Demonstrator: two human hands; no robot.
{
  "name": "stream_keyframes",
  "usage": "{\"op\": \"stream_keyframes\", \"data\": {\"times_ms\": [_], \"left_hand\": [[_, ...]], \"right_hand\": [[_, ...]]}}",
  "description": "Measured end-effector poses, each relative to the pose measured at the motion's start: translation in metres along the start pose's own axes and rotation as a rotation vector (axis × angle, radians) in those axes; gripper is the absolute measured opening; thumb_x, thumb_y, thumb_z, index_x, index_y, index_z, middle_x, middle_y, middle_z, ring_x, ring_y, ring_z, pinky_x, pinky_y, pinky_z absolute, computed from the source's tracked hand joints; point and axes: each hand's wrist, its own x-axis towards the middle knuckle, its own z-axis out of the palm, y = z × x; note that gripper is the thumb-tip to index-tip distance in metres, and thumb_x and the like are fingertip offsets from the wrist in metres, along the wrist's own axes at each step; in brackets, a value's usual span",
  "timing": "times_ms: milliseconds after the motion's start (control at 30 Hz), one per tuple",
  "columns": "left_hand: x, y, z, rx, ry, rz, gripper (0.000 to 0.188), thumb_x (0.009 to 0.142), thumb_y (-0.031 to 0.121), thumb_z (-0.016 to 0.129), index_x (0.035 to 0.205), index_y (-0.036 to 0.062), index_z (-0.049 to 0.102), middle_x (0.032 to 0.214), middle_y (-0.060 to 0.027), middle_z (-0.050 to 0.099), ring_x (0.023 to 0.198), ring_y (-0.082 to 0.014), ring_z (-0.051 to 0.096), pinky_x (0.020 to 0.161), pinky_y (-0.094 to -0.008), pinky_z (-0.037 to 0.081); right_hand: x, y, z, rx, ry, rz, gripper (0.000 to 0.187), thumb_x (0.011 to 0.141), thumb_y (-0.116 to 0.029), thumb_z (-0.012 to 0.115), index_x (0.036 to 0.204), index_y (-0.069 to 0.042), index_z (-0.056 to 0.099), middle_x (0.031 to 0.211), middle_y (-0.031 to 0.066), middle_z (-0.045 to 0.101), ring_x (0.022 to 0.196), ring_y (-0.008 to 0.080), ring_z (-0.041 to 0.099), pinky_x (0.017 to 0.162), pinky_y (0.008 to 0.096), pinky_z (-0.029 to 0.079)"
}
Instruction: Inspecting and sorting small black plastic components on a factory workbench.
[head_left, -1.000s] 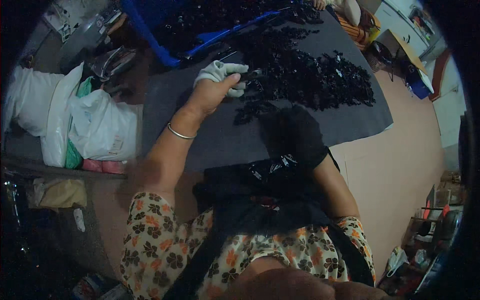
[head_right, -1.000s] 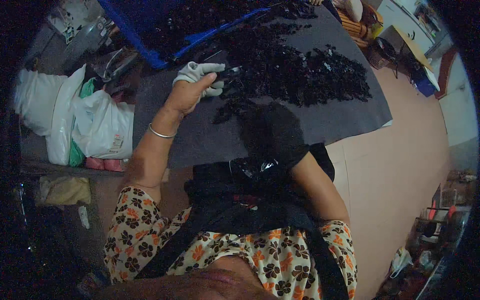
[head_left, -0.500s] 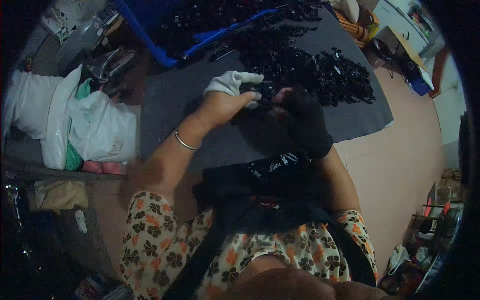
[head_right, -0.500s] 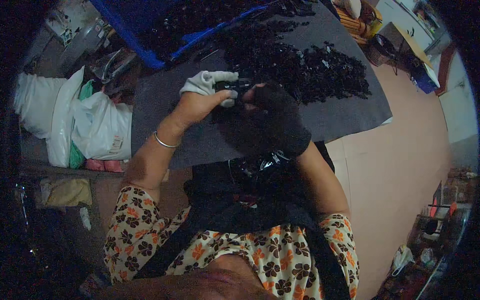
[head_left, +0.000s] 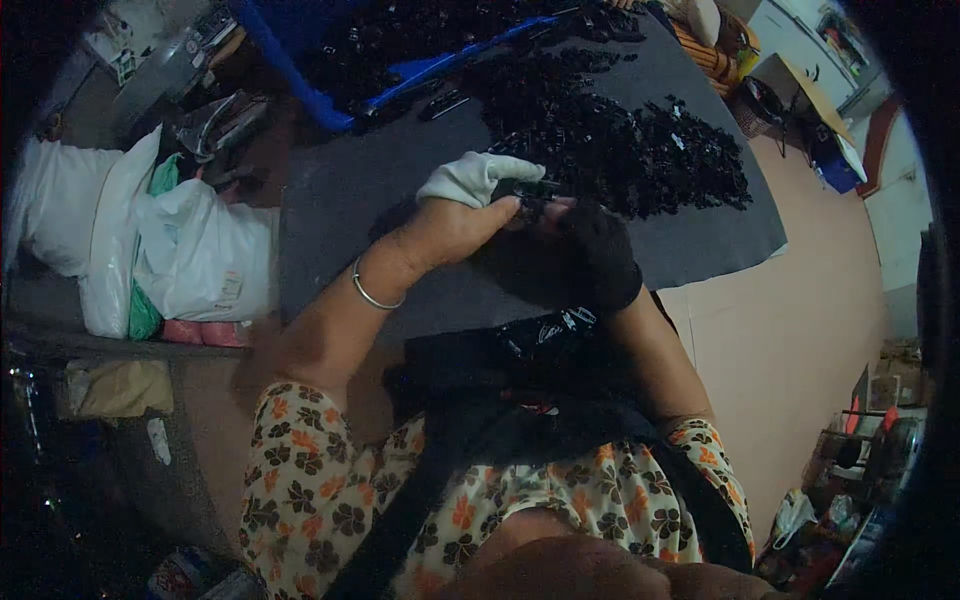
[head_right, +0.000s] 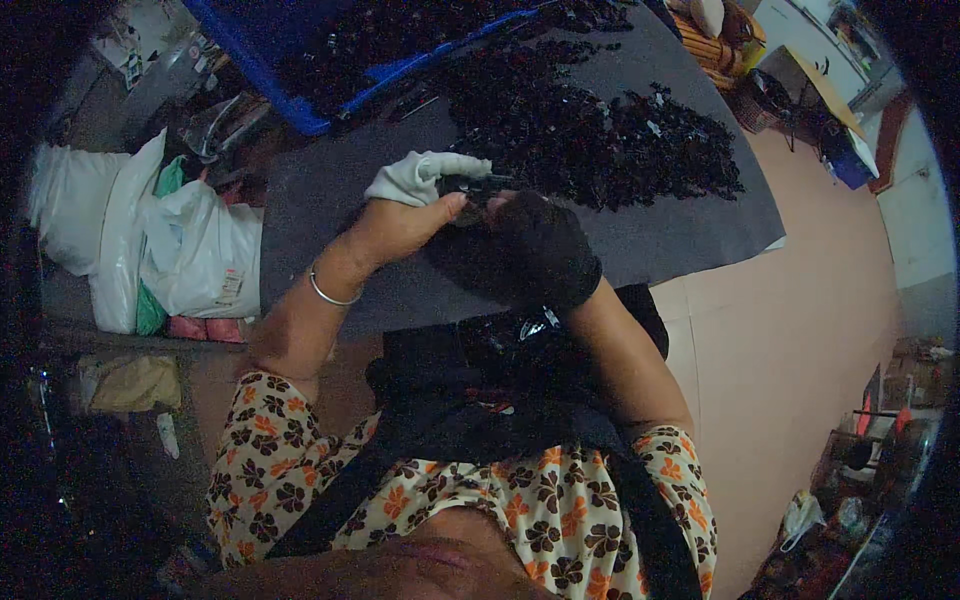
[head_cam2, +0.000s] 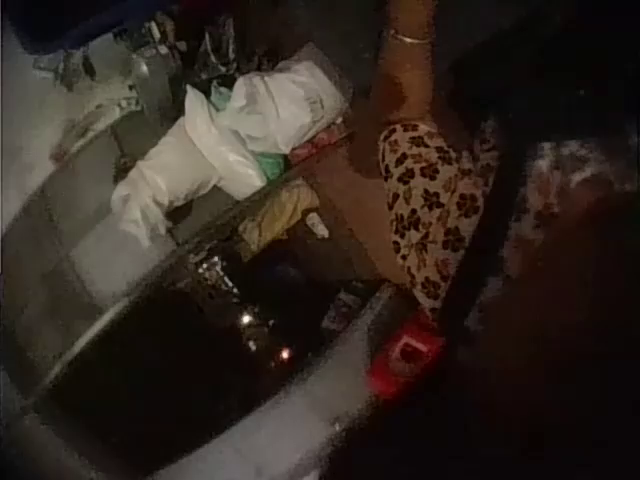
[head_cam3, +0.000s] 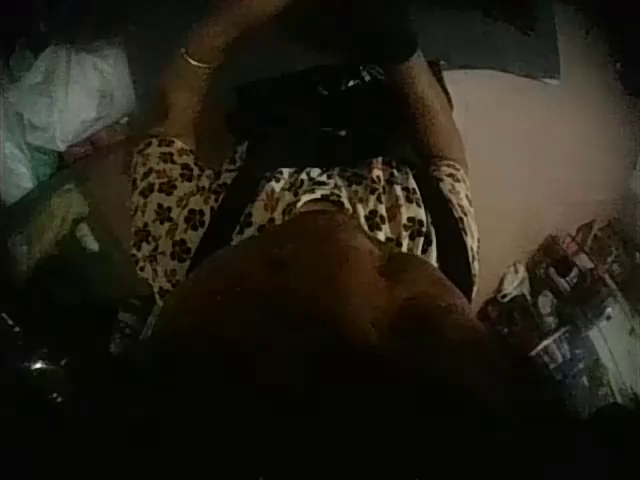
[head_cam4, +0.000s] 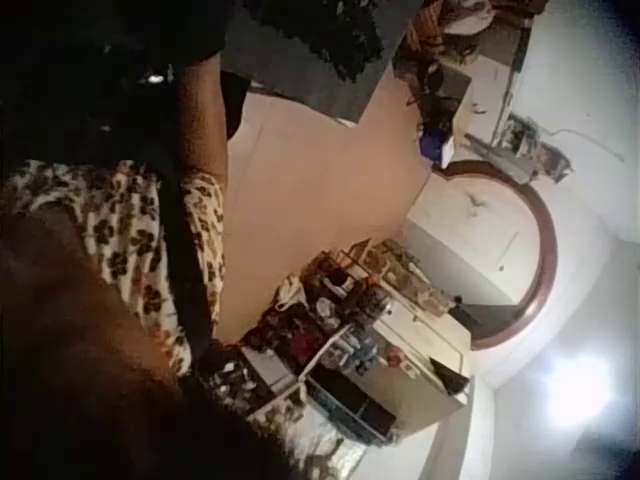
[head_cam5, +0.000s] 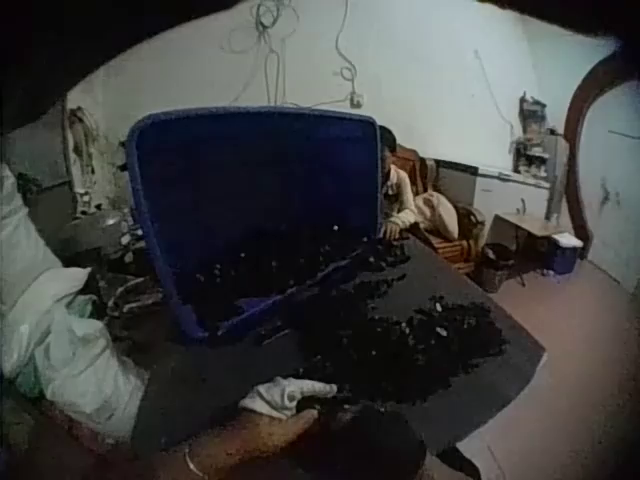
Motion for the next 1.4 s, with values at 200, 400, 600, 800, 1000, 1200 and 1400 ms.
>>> {"op": "stream_keyframes", "data": {"times_ms": [200, 400, 600, 800, 1000, 1200, 1400], "left_hand": [[-0.002, 0.008, 0.001, -0.072, -0.013, -0.093, 0.031, 0.077, -0.001, 0.056, 0.107, 0.0048, 0.058, 0.104, -0.0102, 0.059, 0.095, -0.0194, 0.057, 0.083, -0.0293, 0.047], [0.002, 0.012, -0.001, -0.327, -0.086, -0.258, 0.032, 0.08, -0.001, 0.055, 0.112, 0.0016, 0.055, 0.102, -0.006, 0.06, 0.083, -0.0092, 0.057, 0.07, -0.0239, 0.05], [0.001, 0.008, -0.002, -0.432, -0.094, -0.291, 0.025, 0.082, 0.003, 0.059, 0.106, 0.0006, 0.058, 0.092, -0.0059, 0.061, 0.079, -0.0094, 0.058, 0.066, -0.0238, 0.052], [0.0, 0.007, -0.006, -0.339, -0.059, -0.251, 0.021, 0.082, 0.006, 0.061, 0.102, 0.0006, 0.061, 0.089, -0.004, 0.062, 0.076, -0.0091, 0.058, 0.067, -0.0233, 0.05], [0.0, 0.014, -0.002, 0.056, -0.02, 0.117, 0.017, 0.08, 0.005, 0.06, 0.096, 0.0013, 0.063, 0.092, -0.01, 0.064, 0.084, -0.016, 0.06, 0.072, -0.0262, 0.049], [0.0, 0.025, -0.004, -0.109, -0.137, 0.082, 0.017, 0.078, 0.006, 0.06, 0.094, 0.0024, 0.063, 0.094, -0.0111, 0.063, 0.088, -0.0196, 0.06, 0.078, -0.0295, 0.048], [0.009, -0.005, -0.018, -0.052, -0.136, 0.033, 0.029, 0.075, 0.018, 0.068, 0.099, 0.0038, 0.061, 0.098, -0.0101, 0.062, 0.093, -0.0203, 0.059, 0.079, -0.0307, 0.047]], "right_hand": [[0.007, -0.012, -0.005, 0.002, -0.054, 0.205, 0.014, 0.071, -0.009, 0.062, 0.085, -0.007, 0.059, 0.09, 0.0116, 0.061, 0.076, 0.0297, 0.059, 0.064, 0.0354, 0.048], [0.007, 0.001, -0.002, -0.133, -0.015, 0.041, 0.02, 0.064, -0.01, 0.064, 0.083, -0.006, 0.06, 0.088, 0.0102, 0.061, 0.078, 0.0288, 0.058, 0.067, 0.0372, 0.047], [0.023, -0.014, -0.016, -0.155, -0.094, -0.06, 0.022, 0.063, -0.006, 0.064, 0.084, -0.007, 0.06, 0.092, 0.0088, 0.061, 0.079, 0.0277, 0.058, 0.071, 0.0385, 0.046], [0.007, -0.002, 0.0, -0.042, 0.079, 0.051, 0.026, 0.073, -0.021, 0.065, 0.093, -0.006, 0.058, 0.094, 0.0134, 0.06, 0.089, 0.0281, 0.058, 0.074, 0.0363, 0.045], [0.008, -0.005, -0.006, 0.54, -0.011, 0.562, 0.03, 0.075, -0.012, 0.067, 0.101, -0.002, 0.057, 0.09, 0.0114, 0.059, 0.083, 0.0198, 0.058, 0.073, 0.0326, 0.046], [0.008, -0.004, -0.013, 0.503, -0.088, 0.57, 0.026, 0.073, -0.012, 0.067, 0.094, -0.001, 0.058, 0.086, 0.014, 0.061, 0.081, 0.0259, 0.06, 0.073, 0.0341, 0.048], [-0.002, -0.002, -0.045, 0.562, -0.51, 0.763, 0.031, 0.071, -0.017, 0.07, 0.097, -0.002, 0.059, 0.088, 0.0155, 0.061, 0.082, 0.0288, 0.06, 0.074, 0.0343, 0.048]]}}
